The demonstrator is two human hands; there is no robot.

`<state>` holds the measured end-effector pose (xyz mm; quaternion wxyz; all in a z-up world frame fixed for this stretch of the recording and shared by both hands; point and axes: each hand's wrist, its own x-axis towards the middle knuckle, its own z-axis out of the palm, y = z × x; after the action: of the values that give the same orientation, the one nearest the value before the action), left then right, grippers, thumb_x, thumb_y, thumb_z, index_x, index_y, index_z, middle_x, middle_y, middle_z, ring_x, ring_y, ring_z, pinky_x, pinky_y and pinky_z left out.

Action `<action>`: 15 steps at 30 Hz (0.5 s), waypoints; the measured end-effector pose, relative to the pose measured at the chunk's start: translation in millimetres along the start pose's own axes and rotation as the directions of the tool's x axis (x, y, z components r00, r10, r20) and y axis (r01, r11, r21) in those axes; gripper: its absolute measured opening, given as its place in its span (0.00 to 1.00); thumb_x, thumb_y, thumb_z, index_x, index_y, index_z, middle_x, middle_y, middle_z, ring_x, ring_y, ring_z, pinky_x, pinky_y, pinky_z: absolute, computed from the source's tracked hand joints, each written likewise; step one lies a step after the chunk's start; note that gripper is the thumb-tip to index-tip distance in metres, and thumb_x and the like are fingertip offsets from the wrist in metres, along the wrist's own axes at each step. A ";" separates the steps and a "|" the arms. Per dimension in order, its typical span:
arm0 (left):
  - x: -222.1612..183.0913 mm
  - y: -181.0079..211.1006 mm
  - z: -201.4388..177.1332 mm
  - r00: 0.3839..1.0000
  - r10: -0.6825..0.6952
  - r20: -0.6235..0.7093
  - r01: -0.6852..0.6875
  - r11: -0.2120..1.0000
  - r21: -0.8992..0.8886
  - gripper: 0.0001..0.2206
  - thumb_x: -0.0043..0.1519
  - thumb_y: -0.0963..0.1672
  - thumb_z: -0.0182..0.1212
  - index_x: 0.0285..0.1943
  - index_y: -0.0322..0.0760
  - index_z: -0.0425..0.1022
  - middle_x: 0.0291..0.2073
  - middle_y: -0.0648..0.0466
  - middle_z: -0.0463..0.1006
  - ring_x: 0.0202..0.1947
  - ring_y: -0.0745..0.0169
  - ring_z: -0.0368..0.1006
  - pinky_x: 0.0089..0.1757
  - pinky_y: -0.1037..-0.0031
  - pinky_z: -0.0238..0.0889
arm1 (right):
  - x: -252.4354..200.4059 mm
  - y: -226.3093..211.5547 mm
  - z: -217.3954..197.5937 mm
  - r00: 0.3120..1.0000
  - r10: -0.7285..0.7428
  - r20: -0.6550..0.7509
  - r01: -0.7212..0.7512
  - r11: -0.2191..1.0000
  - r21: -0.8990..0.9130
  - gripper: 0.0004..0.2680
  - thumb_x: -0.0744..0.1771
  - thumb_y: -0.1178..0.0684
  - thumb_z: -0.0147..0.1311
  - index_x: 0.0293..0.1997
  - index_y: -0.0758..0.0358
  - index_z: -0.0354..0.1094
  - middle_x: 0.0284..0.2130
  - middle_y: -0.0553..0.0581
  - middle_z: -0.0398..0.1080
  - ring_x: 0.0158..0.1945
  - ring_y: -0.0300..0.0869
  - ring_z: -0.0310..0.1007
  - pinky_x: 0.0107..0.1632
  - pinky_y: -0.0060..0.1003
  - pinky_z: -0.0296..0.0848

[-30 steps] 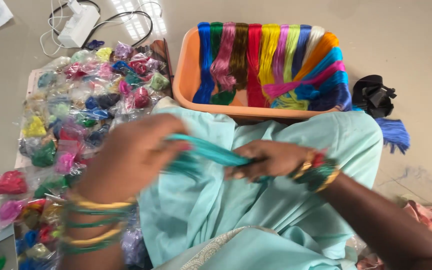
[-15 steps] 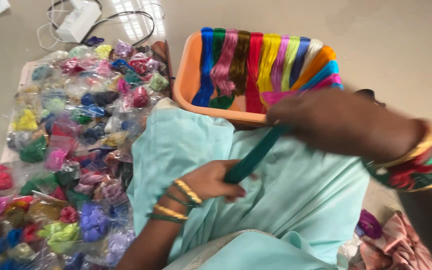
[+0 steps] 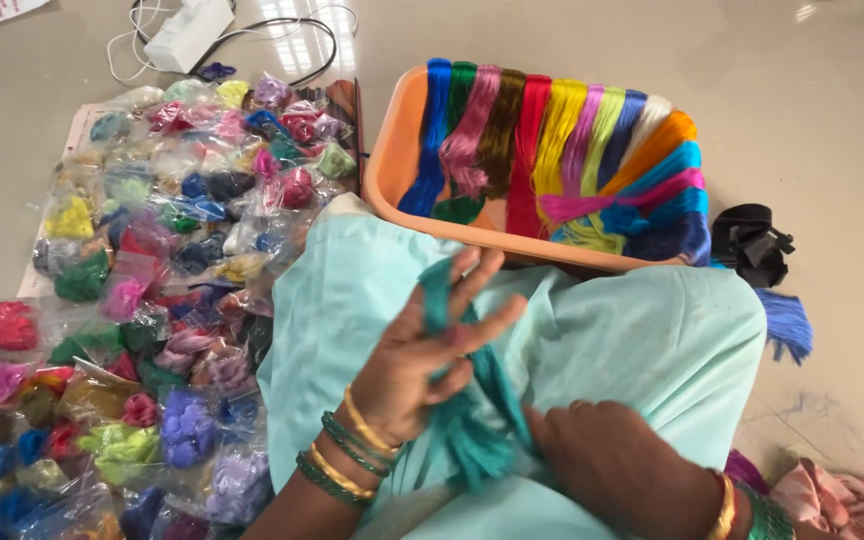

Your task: The person takes a bundle of green synthetic hair, ties it into a knot, and places it inside a small plastic bag; they then pick up a blue bundle from a tub and tie it as well.

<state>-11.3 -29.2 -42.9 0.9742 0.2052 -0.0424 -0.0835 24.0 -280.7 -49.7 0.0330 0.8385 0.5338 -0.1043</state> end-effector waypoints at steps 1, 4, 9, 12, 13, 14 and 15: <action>2.1 -6.3 -5.5 0.996 0.006 0.087 -0.032 0.954 0.298 0.38 0.64 0.39 0.58 0.81 0.42 0.39 0.76 0.59 0.55 0.69 0.56 0.66 0.24 0.87 0.56 | -2.5 -8.8 -11.5 0.998 -0.040 0.041 0.038 0.999 0.037 0.13 0.65 0.54 0.50 0.54 0.63 0.62 0.30 0.53 0.67 0.36 0.46 0.72 0.35 0.43 0.71; 4.1 -23.9 -28.6 0.957 -0.008 0.290 -0.201 0.703 0.682 0.39 0.67 0.34 0.53 0.83 0.43 0.34 0.81 0.57 0.42 0.78 0.49 0.50 0.45 0.76 0.63 | -7.2 -10.6 -51.2 0.996 -0.076 0.053 0.077 0.997 -0.017 0.07 0.64 0.54 0.50 0.44 0.58 0.64 0.32 0.53 0.66 0.39 0.46 0.71 0.40 0.43 0.68; -8.2 -21.3 -18.5 0.954 -0.290 0.072 0.087 0.501 0.861 0.33 0.64 0.35 0.54 0.78 0.34 0.43 0.73 0.52 0.61 0.62 0.52 0.73 0.49 0.69 0.72 | 12.0 2.3 -102.3 0.935 -0.160 -0.318 0.083 0.967 -0.242 0.09 0.59 0.54 0.54 0.41 0.56 0.67 0.36 0.53 0.64 0.47 0.48 0.69 0.57 0.62 0.63; -11.9 -21.2 -18.4 0.914 -0.380 -0.141 0.095 -0.137 0.986 0.20 0.70 0.45 0.67 0.62 0.29 0.63 0.49 0.43 0.82 0.51 0.56 0.81 0.49 0.69 0.74 | 37.6 0.3 -93.2 0.611 -0.406 -0.680 0.145 0.902 -0.408 0.07 0.61 0.56 0.58 0.40 0.55 0.69 0.45 0.51 0.66 0.50 0.45 0.68 0.56 0.54 0.63; -11.6 -20.7 -20.5 0.872 -0.485 -0.069 0.217 0.256 0.942 0.20 0.68 0.44 0.61 0.63 0.30 0.61 0.48 0.46 0.82 0.49 0.59 0.80 0.49 0.70 0.74 | 45.4 2.5 -75.0 0.634 -0.364 -0.682 0.165 0.926 -0.340 0.11 0.61 0.57 0.59 0.48 0.54 0.74 0.44 0.54 0.66 0.48 0.46 0.66 0.54 0.49 0.63; -13.2 -18.8 -22.8 0.834 -0.550 0.035 0.354 0.583 0.732 0.20 0.65 0.43 0.56 0.64 0.32 0.58 0.48 0.49 0.82 0.47 0.62 0.80 0.50 0.71 0.74 | 54.5 3.6 -56.1 0.656 -0.322 -0.683 0.188 0.946 -0.266 0.16 0.62 0.58 0.61 0.55 0.54 0.79 0.42 0.56 0.65 0.45 0.47 0.65 0.52 0.45 0.63; -14.4 -18.7 -34.7 0.837 -0.547 0.027 0.358 0.584 0.728 0.20 0.65 0.43 0.56 0.64 0.32 0.58 0.48 0.49 0.82 0.47 0.62 0.80 0.50 0.71 0.74 | 62.1 2.4 -44.4 0.655 -0.325 -0.683 0.197 0.945 -0.261 0.16 0.62 0.58 0.61 0.55 0.54 0.79 0.42 0.56 0.65 0.45 0.47 0.65 0.52 0.45 0.63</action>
<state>-24.1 -29.9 -82.8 0.7545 0.5484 -0.1378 -0.3333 57.8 -219.2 -19.6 -0.1246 0.7206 0.6258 0.2714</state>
